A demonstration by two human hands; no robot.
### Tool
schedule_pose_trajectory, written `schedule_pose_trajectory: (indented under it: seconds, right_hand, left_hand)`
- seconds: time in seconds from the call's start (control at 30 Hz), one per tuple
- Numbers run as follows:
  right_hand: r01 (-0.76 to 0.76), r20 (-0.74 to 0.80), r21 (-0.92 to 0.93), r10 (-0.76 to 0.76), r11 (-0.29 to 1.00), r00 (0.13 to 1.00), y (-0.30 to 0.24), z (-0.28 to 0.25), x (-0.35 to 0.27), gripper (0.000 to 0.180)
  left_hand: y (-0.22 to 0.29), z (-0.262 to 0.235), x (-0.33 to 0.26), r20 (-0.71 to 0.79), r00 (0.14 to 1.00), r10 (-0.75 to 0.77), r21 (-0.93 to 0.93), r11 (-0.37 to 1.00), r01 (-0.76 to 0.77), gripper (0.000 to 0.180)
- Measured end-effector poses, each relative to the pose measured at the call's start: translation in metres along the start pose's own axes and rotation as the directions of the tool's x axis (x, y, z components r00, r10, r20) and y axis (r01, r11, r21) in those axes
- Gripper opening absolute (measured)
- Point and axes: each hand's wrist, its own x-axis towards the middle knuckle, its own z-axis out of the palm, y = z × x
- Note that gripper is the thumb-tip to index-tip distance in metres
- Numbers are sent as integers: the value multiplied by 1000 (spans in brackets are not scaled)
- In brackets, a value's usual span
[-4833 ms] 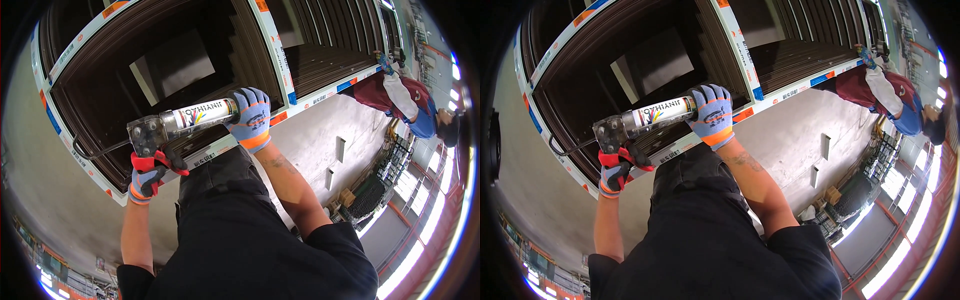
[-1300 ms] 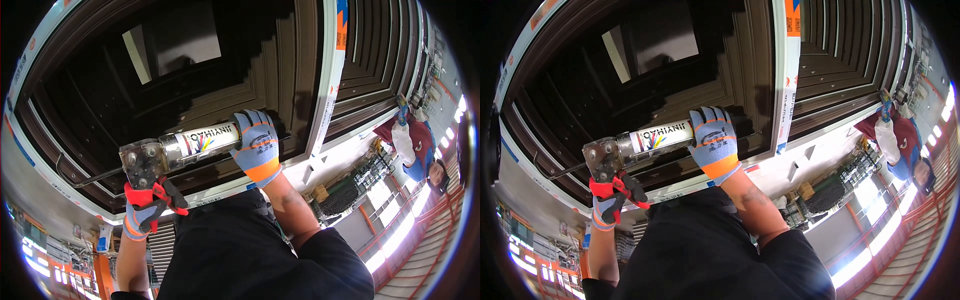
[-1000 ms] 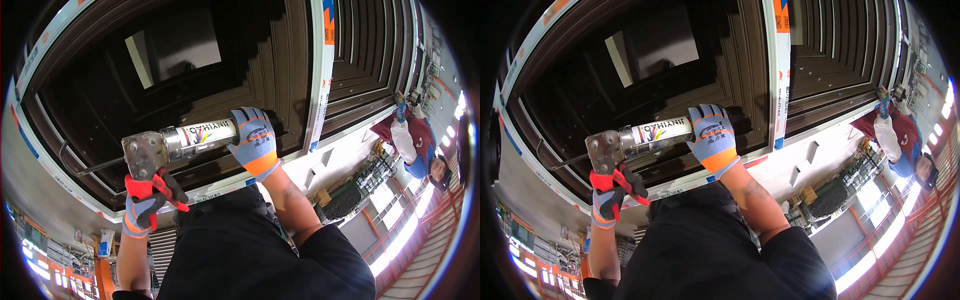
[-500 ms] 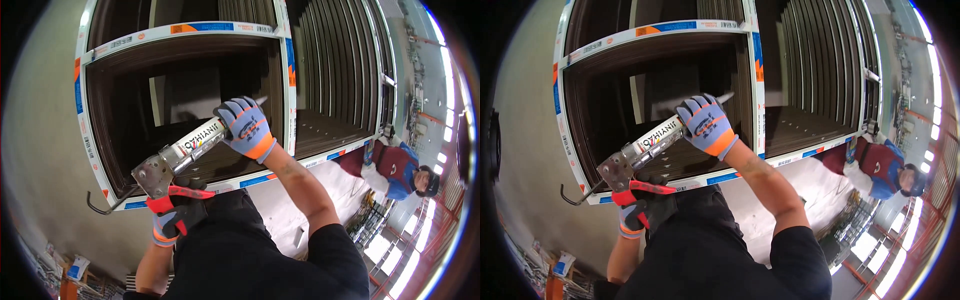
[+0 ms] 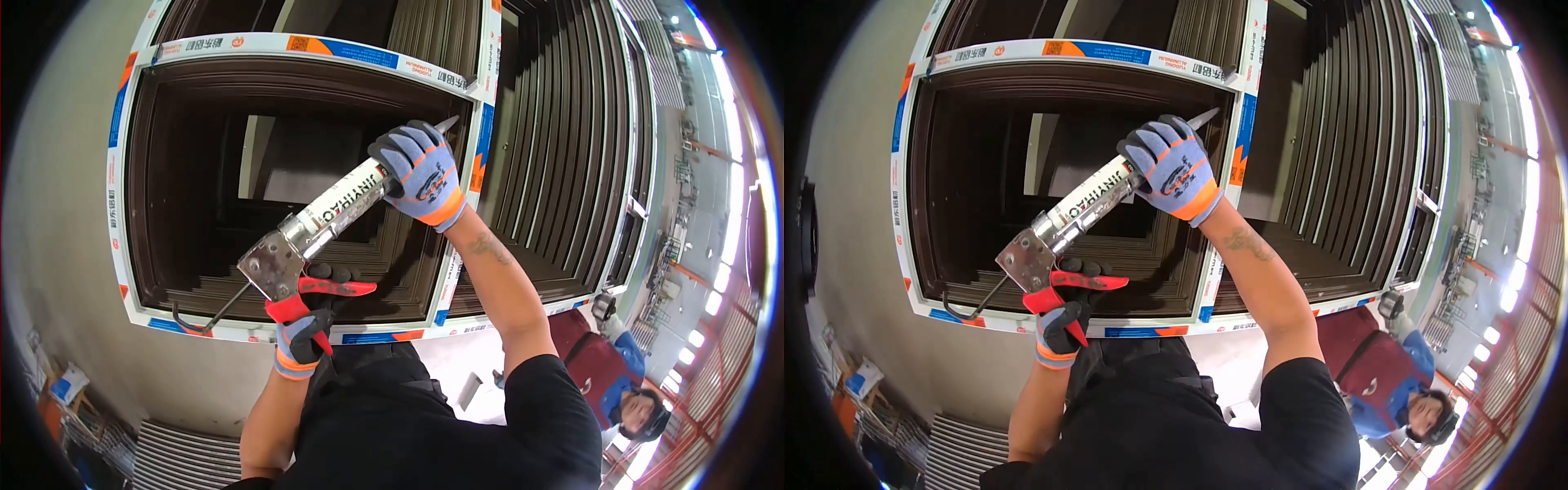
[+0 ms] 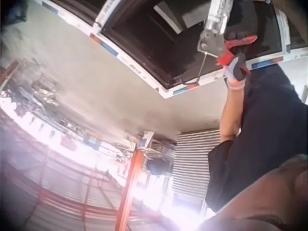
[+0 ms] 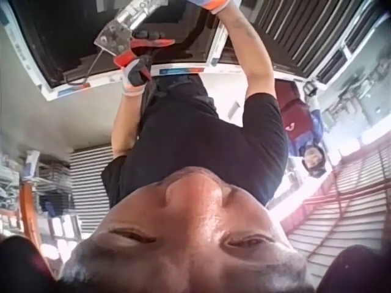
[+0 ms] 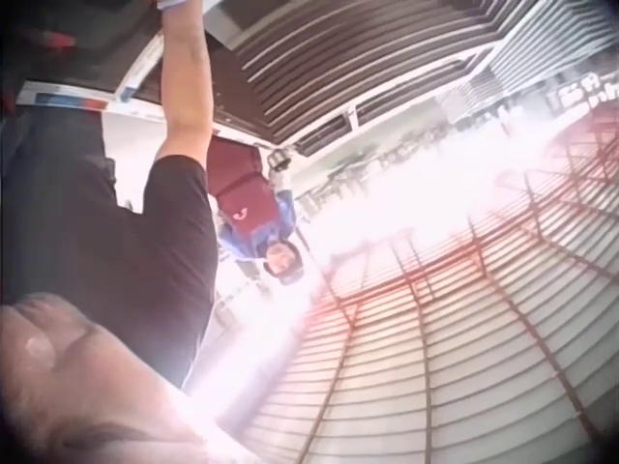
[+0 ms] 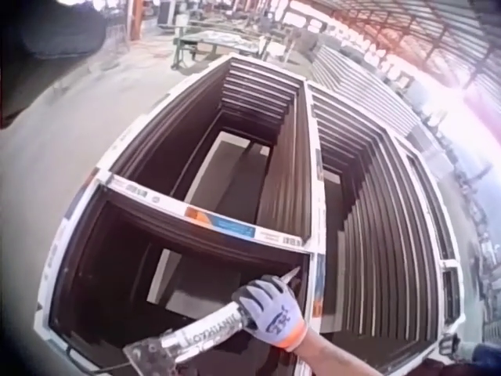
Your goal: Applying sealant or adhesive to the joints of stacked metal window or door frames using a caulking gun.
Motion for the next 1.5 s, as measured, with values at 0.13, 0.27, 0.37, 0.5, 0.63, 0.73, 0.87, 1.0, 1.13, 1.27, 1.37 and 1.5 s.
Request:
schedule_pose_trajectory:
  seconds: [0.13,0.27,0.37,0.5,0.63,0.73,0.87,1.0,1.13,1.27,1.37,1.5]
  right_hand:
    - [9,38,7,-9,1000,999,13,2,-5,56]
    - [37,-55,-17,-38,999,998,17,8,-1,67]
    - [6,-42,2,-6,1000,999,20,9,-3,65]
    - [-56,-37,9,56,998,998,23,10,-2,63]
    - [-87,-52,15,88,996,995,22,8,0,60]
    - [-103,-38,8,103,995,994,24,9,2,58]
    - [-127,17,-7,127,992,992,27,11,-1,58]
    - [-150,14,-22,150,989,989,29,10,-1,56]
    - [-163,-13,-8,163,987,987,29,12,0,55]
    - [-159,-1,-13,159,987,987,30,12,0,55]
    - [-155,-33,29,156,988,987,28,9,1,58]
    - [-137,-34,28,138,990,990,25,11,1,59]
  left_hand:
    - [-18,6,9,25,1000,8,-50,999,-7,71]
    - [-25,18,13,-14,998,64,-97,993,-65,70]
    - [-29,21,20,-45,996,78,-63,995,-81,69]
    - [-28,20,26,-72,995,68,-6,998,-69,69]
    - [-33,20,30,-118,986,118,21,993,-116,70]
    - [-26,23,33,-142,987,71,84,995,-60,69]
    - [-31,22,36,-151,985,84,77,994,-73,67]
    - [-28,31,41,-131,988,87,64,995,-79,64]
    - [-24,35,44,-97,993,71,65,996,-65,60]
    - [-29,36,43,-109,985,131,69,990,-124,58]
    - [-30,37,41,-129,976,174,86,983,-164,52]
    - [-29,36,35,-103,984,146,70,988,-139,51]
